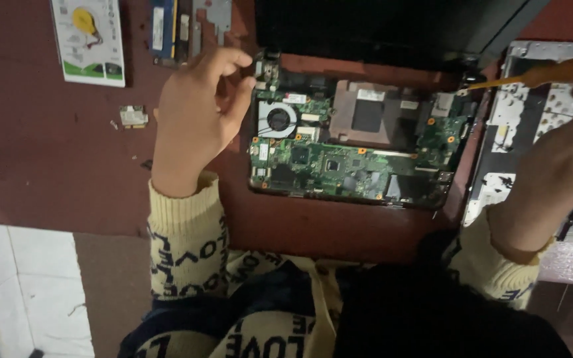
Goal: The person uses a yellow screwdriver to remove screws from the internal components of a disassembled laptop. They carefully place the removed screws on the table next to other laptop parts, including a hard drive and a RAM stick.
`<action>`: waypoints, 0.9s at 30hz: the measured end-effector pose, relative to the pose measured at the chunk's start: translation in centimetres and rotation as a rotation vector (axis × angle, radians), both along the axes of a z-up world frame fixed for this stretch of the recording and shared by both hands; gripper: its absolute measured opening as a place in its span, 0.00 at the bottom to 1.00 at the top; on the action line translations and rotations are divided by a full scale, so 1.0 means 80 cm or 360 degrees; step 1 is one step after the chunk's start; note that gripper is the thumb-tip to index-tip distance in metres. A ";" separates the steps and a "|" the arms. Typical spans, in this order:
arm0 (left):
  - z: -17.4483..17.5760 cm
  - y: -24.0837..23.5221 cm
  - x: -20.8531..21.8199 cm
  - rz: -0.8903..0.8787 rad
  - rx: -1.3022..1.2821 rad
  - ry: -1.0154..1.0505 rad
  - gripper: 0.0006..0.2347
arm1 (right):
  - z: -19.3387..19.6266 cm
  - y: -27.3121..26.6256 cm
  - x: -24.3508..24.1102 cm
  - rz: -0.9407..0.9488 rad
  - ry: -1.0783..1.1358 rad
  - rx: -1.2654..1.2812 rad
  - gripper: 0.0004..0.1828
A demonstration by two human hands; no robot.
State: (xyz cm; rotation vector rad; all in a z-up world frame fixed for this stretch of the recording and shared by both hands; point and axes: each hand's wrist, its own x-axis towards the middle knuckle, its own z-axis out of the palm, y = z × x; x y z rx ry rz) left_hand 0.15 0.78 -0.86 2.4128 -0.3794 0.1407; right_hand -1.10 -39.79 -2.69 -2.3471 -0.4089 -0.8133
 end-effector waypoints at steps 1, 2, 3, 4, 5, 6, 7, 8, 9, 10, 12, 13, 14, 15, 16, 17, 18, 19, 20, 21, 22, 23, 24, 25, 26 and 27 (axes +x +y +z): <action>0.000 0.000 0.000 -0.0010 0.0000 -0.0009 0.04 | 0.007 0.005 0.000 -0.0010 -0.0009 0.0000 0.14; 0.000 0.000 0.001 -0.0003 0.0015 0.0007 0.05 | 0.015 0.011 0.000 -0.0197 -0.0097 -0.0379 0.06; 0.000 0.000 0.000 0.0005 0.0029 0.0025 0.05 | 0.023 0.016 0.000 -0.0367 -0.0174 -0.0746 0.08; -0.001 -0.001 0.001 -0.0004 0.0029 0.0019 0.05 | 0.040 0.031 0.008 -0.0378 -0.0177 -0.0747 0.08; -0.003 -0.001 0.001 -0.0001 0.0027 0.0014 0.05 | 0.057 0.046 0.017 -0.0052 -0.0018 -0.0433 0.06; -0.004 -0.001 0.001 0.0002 0.0025 0.0009 0.05 | 0.074 0.061 0.025 0.0295 0.0133 -0.0099 0.14; -0.003 -0.003 0.001 -0.0001 0.0027 0.0003 0.05 | 0.067 0.058 0.022 0.0292 0.0126 -0.0098 0.14; -0.002 -0.004 0.001 0.0014 0.0016 0.0022 0.05 | 0.060 0.056 0.019 0.0211 0.0099 0.0042 0.06; -0.001 -0.004 0.001 0.0030 0.0006 0.0043 0.05 | 0.052 0.053 0.016 0.0131 0.0075 0.0184 0.08; 0.000 -0.004 0.001 0.0029 0.0010 0.0038 0.05 | 0.055 0.057 0.016 0.0131 0.0069 0.0187 0.08; 0.001 -0.005 0.001 0.0040 -0.0014 0.0087 0.05 | 0.059 0.065 0.015 0.0059 0.0025 0.0093 0.07; 0.000 -0.004 0.002 0.0038 -0.0012 0.0083 0.05 | 0.066 0.069 0.018 0.0057 0.0022 0.0094 0.07; 0.000 -0.004 0.002 0.0050 -0.0004 0.0085 0.05 | 0.074 0.073 0.021 0.0162 0.0087 0.0105 0.07; -0.001 -0.004 0.002 0.0062 0.0003 0.0089 0.05 | 0.081 0.078 0.024 0.0270 0.0154 0.0116 0.11; -0.001 -0.004 0.001 0.0062 0.0004 0.0088 0.05 | 0.079 0.076 0.025 0.0270 0.0152 0.0117 0.11; -0.001 -0.004 0.001 0.0075 0.0022 0.0094 0.05 | 0.077 0.074 0.026 0.0268 0.0113 0.0061 0.11; 0.000 -0.004 0.001 0.0088 0.0040 0.0099 0.05 | 0.075 0.072 0.027 0.0266 0.0075 0.0004 0.12; 0.000 -0.003 0.001 0.0088 0.0041 0.0097 0.05 | 0.074 0.071 0.029 0.0267 0.0073 0.0004 0.12; -0.001 -0.003 0.001 0.0086 0.0036 0.0093 0.05 | 0.072 0.069 0.031 0.0336 0.0062 0.0015 0.11; -0.001 -0.002 0.002 0.0084 0.0031 0.0087 0.05 | 0.071 0.067 0.033 0.0405 0.0050 0.0024 0.15; -0.001 -0.002 0.002 0.0085 0.0030 0.0085 0.05 | 0.072 0.067 0.029 0.0406 0.0048 0.0024 0.15; -0.001 -0.002 0.001 0.0085 0.0026 0.0086 0.06 | 0.072 0.066 0.026 0.0428 0.0117 0.0169 0.21; -0.001 -0.002 0.001 0.0086 0.0022 0.0087 0.06 | 0.072 0.066 0.022 0.0451 0.0187 0.0313 0.29; -0.001 -0.002 0.001 0.0086 0.0022 0.0086 0.06 | 0.075 0.067 0.022 0.0452 0.0185 0.0313 0.29; -0.001 -0.002 0.001 0.0091 0.0025 0.0091 0.06 | 0.078 0.068 0.022 0.0419 0.0190 0.0268 0.26; -0.001 -0.003 0.001 0.0095 0.0029 0.0097 0.06 | 0.081 0.069 0.021 0.0385 0.0195 0.0224 0.23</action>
